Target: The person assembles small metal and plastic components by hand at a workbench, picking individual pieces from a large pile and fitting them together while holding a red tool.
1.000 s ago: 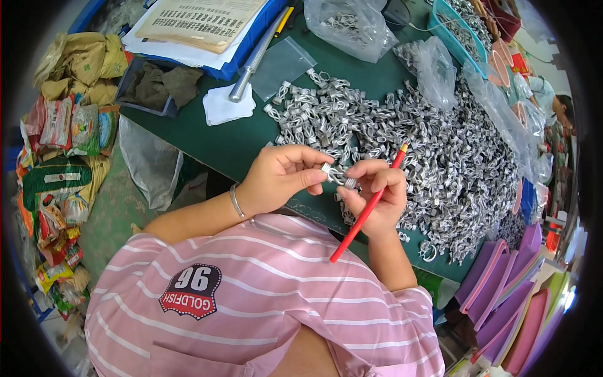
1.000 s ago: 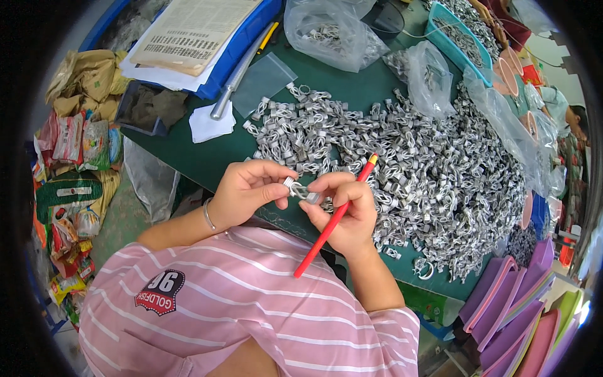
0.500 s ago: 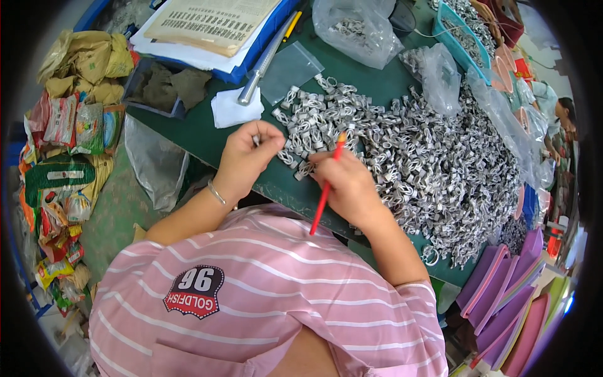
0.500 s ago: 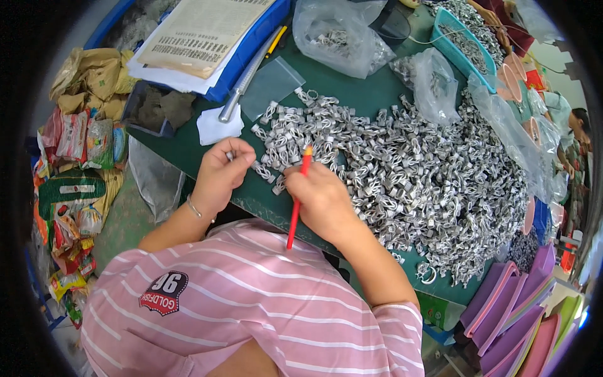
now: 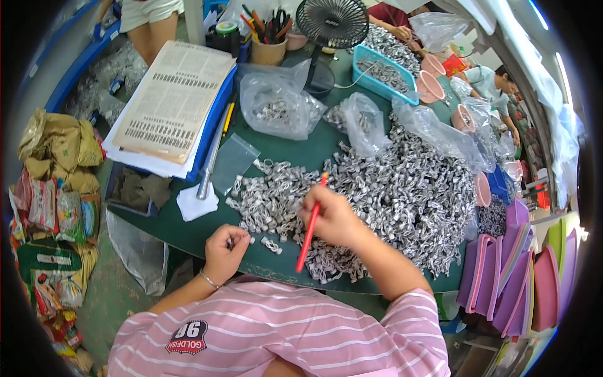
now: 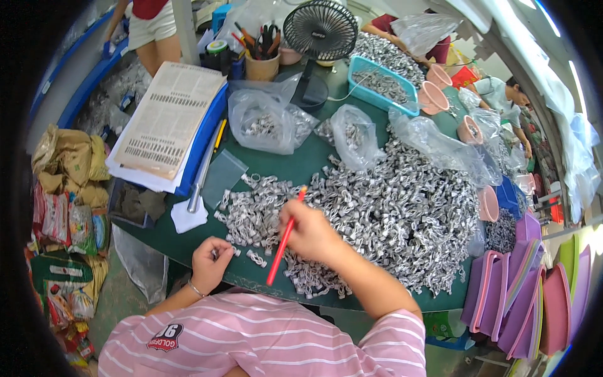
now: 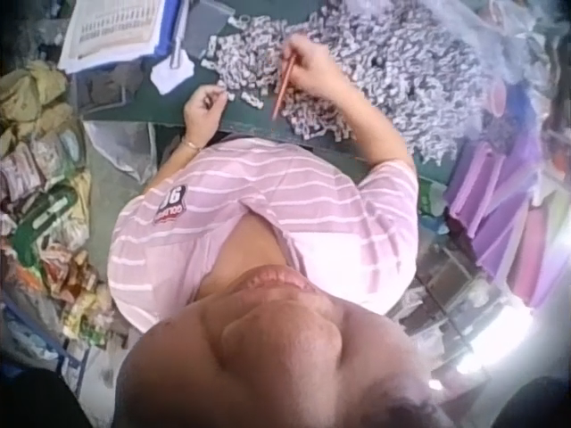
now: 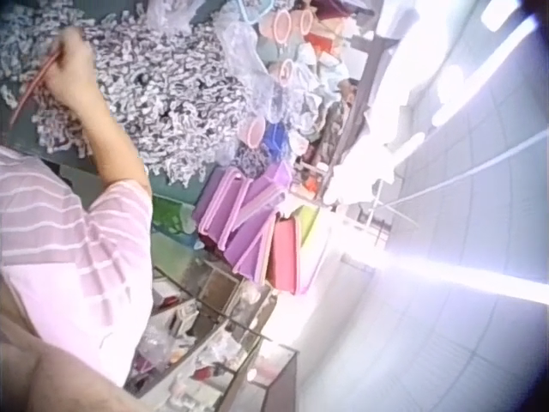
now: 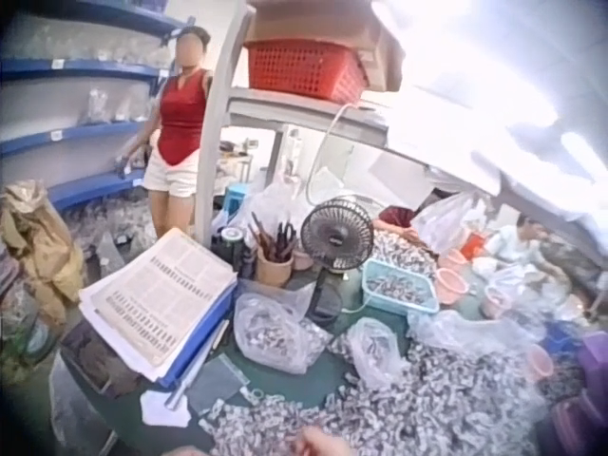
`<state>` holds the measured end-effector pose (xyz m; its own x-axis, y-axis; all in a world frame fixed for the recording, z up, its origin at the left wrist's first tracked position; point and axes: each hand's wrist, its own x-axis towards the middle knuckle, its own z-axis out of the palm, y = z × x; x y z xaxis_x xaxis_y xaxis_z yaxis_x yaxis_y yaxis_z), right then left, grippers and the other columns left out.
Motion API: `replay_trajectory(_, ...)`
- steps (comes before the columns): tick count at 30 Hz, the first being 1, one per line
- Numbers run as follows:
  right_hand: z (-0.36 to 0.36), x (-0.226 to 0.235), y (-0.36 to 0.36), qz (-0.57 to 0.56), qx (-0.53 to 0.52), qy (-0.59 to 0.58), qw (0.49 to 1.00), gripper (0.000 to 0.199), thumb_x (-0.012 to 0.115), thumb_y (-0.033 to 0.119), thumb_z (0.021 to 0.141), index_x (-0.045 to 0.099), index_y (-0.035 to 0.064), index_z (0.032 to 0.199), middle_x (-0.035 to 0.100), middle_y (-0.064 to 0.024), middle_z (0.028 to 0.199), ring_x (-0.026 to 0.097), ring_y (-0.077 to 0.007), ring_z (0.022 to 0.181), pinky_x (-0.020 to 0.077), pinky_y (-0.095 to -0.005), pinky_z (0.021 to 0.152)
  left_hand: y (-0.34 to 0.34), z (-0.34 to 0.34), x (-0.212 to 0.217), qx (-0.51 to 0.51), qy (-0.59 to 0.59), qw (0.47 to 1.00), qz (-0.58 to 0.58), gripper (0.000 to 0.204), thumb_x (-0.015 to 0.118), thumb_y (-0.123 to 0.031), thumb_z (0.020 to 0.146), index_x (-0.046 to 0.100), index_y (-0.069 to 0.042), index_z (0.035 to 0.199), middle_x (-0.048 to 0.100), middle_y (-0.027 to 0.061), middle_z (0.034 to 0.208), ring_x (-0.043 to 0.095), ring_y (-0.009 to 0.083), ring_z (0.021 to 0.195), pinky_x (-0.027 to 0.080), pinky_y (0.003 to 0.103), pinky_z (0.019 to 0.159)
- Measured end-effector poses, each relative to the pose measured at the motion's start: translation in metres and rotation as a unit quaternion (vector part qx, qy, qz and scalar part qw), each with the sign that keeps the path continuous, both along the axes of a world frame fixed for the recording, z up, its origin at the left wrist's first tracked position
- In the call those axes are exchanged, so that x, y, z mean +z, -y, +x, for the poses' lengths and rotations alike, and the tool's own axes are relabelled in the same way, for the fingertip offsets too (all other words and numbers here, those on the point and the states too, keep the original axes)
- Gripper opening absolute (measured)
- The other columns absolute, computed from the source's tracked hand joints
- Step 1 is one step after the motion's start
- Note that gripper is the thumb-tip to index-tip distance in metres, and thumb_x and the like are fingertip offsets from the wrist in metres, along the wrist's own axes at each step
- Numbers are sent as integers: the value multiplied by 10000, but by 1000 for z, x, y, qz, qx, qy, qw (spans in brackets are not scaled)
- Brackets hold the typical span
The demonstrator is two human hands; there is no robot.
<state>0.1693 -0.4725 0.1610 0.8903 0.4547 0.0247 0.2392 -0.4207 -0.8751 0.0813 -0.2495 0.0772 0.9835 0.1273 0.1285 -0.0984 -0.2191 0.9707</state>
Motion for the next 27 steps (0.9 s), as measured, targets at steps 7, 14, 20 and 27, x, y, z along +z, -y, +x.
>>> replay_trajectory(7, 140, 49, 98, 403, -334, 25, 852, 120, 475, -37, 818, 402, 45, 866, 586, -143, 855, 620, -218, 764, 528, -283, 639, 3, 1, 2, -39, 0, 999, -19, 57, 607, 6, 776, 556, -15, 790, 486, -25, 670, 429, 34, 592, 356, 177, 536)
replay_trajectory(14, 132, 39, 94, 468, -332, 82, 815, 98, 471, 47, 878, 390, 93, 848, 589, -148, 948, 612, -243, 849, 507, -315, 738, 2, 5, 5, -19, 37, 999, 27, 56, 620, -4, 754, 567, -18, 766, 497, 16, 647, 447, 75, 543, 368, 212, 497)
replay_trajectory(20, 60, 17, 41, 299, -118, -17, 947, 136, 561, 95, 838, 441, 69, 780, 609, -84, 785, 562, -140, 648, 438, -238, 558, -2, 0, 5, -22, 40, 999, 27, 70, 622, -4, 748, 565, -19, 787, 495, 32, 645, 455, 89, 542, 373, 225, 501)
replay_trajectory(27, 9, -12, -10, -133, 184, 217, 949, 203, 592, -56, 599, 507, 34, 759, 528, -131, 716, 538, -321, 706, 446, -398, 611, -1, 2, 2, -30, 35, 999, 9, 74, 626, 0, 746, 572, -10, 796, 483, 19, 651, 440, 77, 541, 364, 211, 502)
